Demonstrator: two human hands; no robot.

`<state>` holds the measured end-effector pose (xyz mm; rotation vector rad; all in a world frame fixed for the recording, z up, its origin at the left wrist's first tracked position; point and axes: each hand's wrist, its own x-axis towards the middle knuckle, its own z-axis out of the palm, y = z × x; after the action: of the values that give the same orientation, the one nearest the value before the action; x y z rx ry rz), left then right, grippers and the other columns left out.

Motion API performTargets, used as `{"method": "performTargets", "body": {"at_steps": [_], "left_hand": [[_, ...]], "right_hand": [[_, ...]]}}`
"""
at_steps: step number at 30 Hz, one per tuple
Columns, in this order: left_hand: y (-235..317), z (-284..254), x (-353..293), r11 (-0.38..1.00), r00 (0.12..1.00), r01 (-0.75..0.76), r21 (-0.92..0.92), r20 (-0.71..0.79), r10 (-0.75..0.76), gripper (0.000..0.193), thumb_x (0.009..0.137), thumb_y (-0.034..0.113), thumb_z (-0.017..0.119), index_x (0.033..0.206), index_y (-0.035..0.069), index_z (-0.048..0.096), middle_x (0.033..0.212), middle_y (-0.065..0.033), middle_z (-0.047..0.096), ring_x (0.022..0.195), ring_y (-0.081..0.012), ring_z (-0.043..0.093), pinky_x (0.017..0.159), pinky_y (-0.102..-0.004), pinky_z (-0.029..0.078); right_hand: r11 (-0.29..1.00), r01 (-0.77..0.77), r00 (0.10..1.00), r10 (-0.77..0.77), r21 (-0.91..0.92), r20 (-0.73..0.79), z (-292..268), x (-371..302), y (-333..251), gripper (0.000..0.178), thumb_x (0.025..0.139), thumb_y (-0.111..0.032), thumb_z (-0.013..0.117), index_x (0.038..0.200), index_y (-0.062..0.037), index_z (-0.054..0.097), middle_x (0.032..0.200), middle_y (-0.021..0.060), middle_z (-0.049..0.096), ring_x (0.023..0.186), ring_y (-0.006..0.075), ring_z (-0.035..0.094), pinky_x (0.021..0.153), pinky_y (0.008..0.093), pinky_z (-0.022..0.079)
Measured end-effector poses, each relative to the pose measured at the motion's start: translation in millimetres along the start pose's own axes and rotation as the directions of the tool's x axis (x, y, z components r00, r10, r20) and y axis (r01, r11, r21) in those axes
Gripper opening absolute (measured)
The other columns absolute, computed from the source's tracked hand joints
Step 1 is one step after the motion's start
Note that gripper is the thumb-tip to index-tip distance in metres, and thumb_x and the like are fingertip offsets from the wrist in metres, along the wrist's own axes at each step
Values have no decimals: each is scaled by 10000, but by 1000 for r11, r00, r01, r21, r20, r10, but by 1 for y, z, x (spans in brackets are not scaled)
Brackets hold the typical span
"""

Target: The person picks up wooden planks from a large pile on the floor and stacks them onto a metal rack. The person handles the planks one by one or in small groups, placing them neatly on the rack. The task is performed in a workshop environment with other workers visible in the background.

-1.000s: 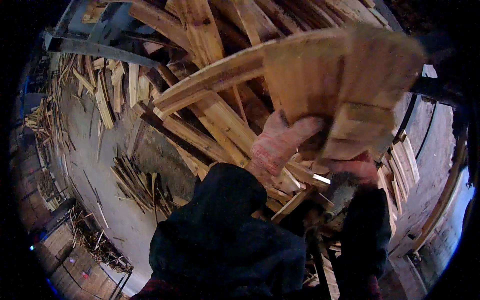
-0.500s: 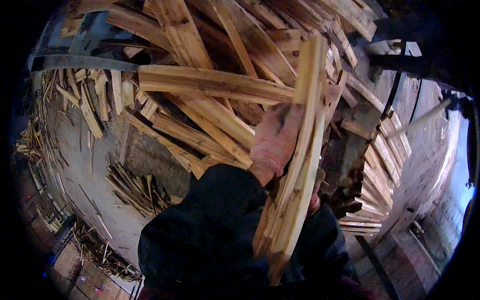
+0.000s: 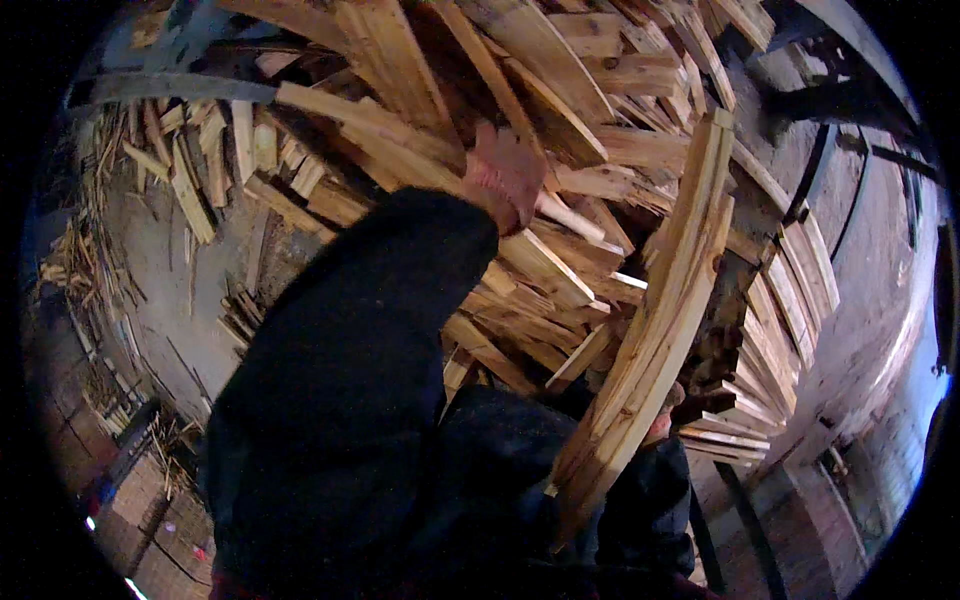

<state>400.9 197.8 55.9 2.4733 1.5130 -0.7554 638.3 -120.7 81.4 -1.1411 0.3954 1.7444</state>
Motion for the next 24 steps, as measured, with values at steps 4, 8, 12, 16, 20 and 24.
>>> {"method": "performTargets", "body": {"at_steps": [4, 8, 12, 16, 20, 24], "left_hand": [[7, -10, -14, 977, 990, -139, -163, 8, 143, 246, 829, 237, 548, 1017, 90, 609, 1000, -137, 607, 975, -302, 569, 837, -421, 440], [-20, -44, -30, 908, 990, -135, -397, -90, 108, 245, 803, 210, 593, 995, 61, 624, 968, -189, 654, 931, -334, 633, 772, -430, 492], [-39, -78, -71, 507, 945, -43, -861, -200, -259, 329, 794, 225, 633, 1041, 11, 597, 968, -234, 650, 927, -345, 638, 786, -399, 491], [-5, -39, -124, -336, 926, -163, -927, -27, -377, 448, 828, 280, 624, 1131, -39, 539, 992, -236, 624, 947, -296, 611, 829, -353, 462], [6, 1, -148, -595, 780, -91, -799, 314, -541, 465, 865, 282, 582, 1182, -47, 497, 1088, -218, 582, 1016, -273, 563, 884, -331, 432], [1, 116, -154, 16, 770, 100, -995, 67, -634, 405, 901, 71, 469, 1305, 74, 443, 1269, -237, 474, 1134, -360, 496, 939, -374, 421]], "right_hand": [[997, 56, 998, -55, -53, 13, -3, -9, -25, 502, 867, -347, 567, 1251, -34, 492, 1115, 152, 620, 957, 300, 625, 817, 436, 537], [996, 30, 999, -33, -88, -40, 54, -26, -38, 530, 852, -375, 589, 1233, -20, 489, 1077, 137, 617, 943, 281, 623, 794, 404, 546], [989, 11, 998, -2, -146, 65, 100, -30, -49, 544, 842, -365, 620, 1222, -3, 479, 1028, 120, 614, 921, 264, 622, 765, 387, 549], [877, 169, 983, -116, -450, 142, 131, -22, -70, 602, 816, -359, 657, 1257, -9, 445, 1092, 125, 600, 955, 267, 610, 808, 397, 528], [650, 145, 982, -3, -746, 189, 135, 44, -67, 751, 703, -227, 731, 1331, -9, 381, 1225, 105, 557, 1091, 218, 549, 949, 351, 438], [429, 58, 976, 164, -902, 141, 212, 113, -1, 840, 701, -206, 754, 1402, -41, 324, 1243, 79, 532, 1138, 169, 499, 985, 326, 397]]}}
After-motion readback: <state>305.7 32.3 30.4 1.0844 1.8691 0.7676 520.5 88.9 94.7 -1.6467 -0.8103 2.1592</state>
